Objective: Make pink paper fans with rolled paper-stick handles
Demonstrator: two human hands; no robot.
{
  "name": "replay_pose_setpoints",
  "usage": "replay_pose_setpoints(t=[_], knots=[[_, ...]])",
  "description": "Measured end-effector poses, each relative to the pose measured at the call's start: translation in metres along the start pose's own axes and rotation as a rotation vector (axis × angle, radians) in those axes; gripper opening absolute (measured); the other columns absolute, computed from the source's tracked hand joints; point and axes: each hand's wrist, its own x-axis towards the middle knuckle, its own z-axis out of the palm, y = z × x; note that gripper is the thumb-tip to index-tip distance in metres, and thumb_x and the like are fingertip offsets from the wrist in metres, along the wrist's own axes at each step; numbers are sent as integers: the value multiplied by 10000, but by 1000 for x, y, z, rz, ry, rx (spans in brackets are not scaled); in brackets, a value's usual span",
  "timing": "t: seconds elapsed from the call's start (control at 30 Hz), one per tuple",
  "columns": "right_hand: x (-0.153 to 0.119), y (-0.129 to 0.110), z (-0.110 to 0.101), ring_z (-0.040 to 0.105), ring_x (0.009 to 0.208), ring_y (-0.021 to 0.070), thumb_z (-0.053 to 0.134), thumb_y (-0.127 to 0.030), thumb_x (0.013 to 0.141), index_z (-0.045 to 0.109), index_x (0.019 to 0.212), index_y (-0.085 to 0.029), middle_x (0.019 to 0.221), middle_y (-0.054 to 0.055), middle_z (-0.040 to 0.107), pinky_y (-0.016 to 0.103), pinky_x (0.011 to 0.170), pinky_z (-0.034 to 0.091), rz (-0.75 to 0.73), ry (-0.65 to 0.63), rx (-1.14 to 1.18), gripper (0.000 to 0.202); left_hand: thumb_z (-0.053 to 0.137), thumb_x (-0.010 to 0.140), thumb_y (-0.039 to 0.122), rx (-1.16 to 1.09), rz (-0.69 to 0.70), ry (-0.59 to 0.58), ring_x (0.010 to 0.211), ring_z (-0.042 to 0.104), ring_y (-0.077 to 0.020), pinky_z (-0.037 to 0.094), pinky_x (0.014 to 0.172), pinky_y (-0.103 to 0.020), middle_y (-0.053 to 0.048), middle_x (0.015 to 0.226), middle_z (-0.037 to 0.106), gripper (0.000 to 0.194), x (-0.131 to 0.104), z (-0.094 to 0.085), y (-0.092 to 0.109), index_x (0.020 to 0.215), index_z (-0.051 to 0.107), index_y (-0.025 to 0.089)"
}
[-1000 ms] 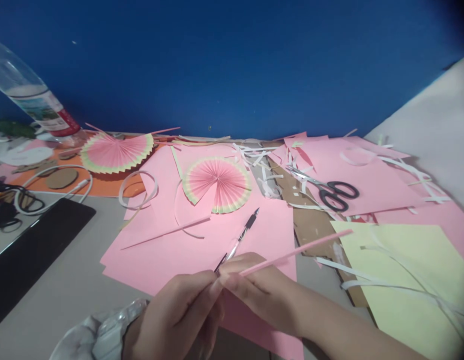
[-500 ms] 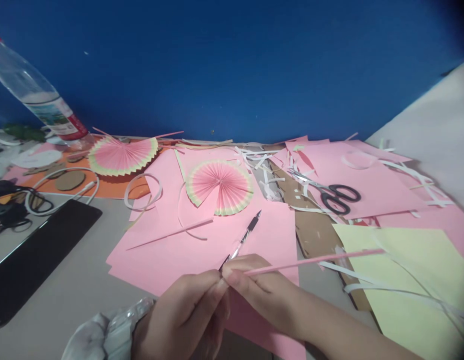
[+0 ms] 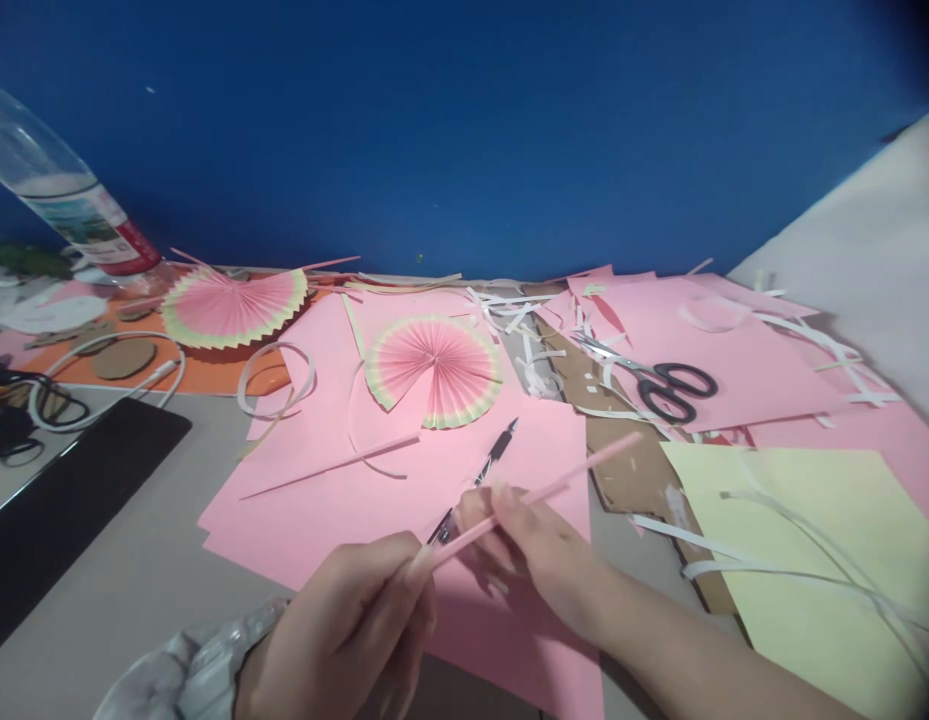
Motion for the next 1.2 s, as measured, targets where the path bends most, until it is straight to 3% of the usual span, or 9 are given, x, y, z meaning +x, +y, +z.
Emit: replay_pose_setpoints(t=[0.2, 0.27, 0.43, 0.63, 0.77, 0.9, 1.07, 1.13, 1.2], knots=[[3, 5, -3, 312, 475, 120, 329, -547, 939, 380, 555, -212, 504, -64, 277, 269, 526, 319, -26, 28, 171, 512, 248, 914, 591, -11, 21, -60, 374, 405, -75, 318, 381, -184, 37, 444, 417, 537, -3, -3, 2, 598, 429, 196], [6, 2, -4, 283, 440, 113, 346, -547, 930, 367, 540, -215, 491, -71, 258, 266, 490, 302, -58, 73, 237, 513, 266, 904, 603, -6, 66, -11, 384, 395, -75, 325, 395, -188, 38, 460, 414, 531, -6, -2, 3, 605, 432, 197], [12, -9, -14, 249, 389, 101, 401, -500, 916, 345, 509, -210, 487, -70, 259, 250, 410, 242, -109, 321, 381, 503, 386, 903, 542, -72, 93, 228, 378, 381, -62, 355, 417, -182, 45, 477, 434, 469, -14, 3, 3, 598, 464, 195], [13, -14, -17, 252, 420, 111, 434, -488, 907, 374, 513, -208, 496, -60, 288, 243, 407, 270, -196, 411, 426, 488, 381, 873, 610, -35, 80, 216, 385, 358, -59, 339, 423, -184, 49, 467, 407, 524, -12, 2, 8, 568, 450, 190], [12, -13, -15, 241, 418, 108, 419, -498, 914, 375, 522, -208, 500, -62, 277, 240, 405, 260, -197, 413, 399, 490, 387, 886, 586, -144, 32, 106, 415, 454, -79, 378, 445, -196, 31, 503, 473, 486, -14, -1, 5, 660, 529, 180], [8, -9, -9, 279, 448, 107, 399, -547, 912, 360, 517, -207, 514, -57, 295, 257, 455, 269, -193, 286, 211, 523, 357, 920, 525, -276, 58, -67, 621, 625, -156, 480, 675, -263, -59, 702, 659, 467, -17, -5, -1, 872, 652, 167], [4, -2, -5, 301, 471, 113, 342, -570, 924, 363, 537, -211, 517, -58, 285, 275, 493, 255, -152, 148, 97, 529, 208, 745, 815, -504, 146, -370, 628, 561, -189, 445, 589, -276, -104, 720, 633, 841, -9, -11, -8, 859, 688, 133], [2, 0, -5, 299, 483, 117, 312, -566, 934, 362, 558, -213, 526, -57, 288, 274, 499, 264, -148, 109, 105, 517, 135, 695, 858, -652, 159, -407, 601, 524, -169, 405, 558, -259, -96, 732, 619, 937, -7, -13, -8, 928, 684, 134], [0, -1, -3, 300, 503, 119, 274, -559, 946, 364, 589, -214, 543, -53, 309, 270, 506, 269, -118, 55, 77, 505, 178, 733, 827, -651, 93, -415, 601, 502, -150, 382, 561, -244, -83, 764, 612, 874, -6, -15, -6, 1015, 663, 157]])
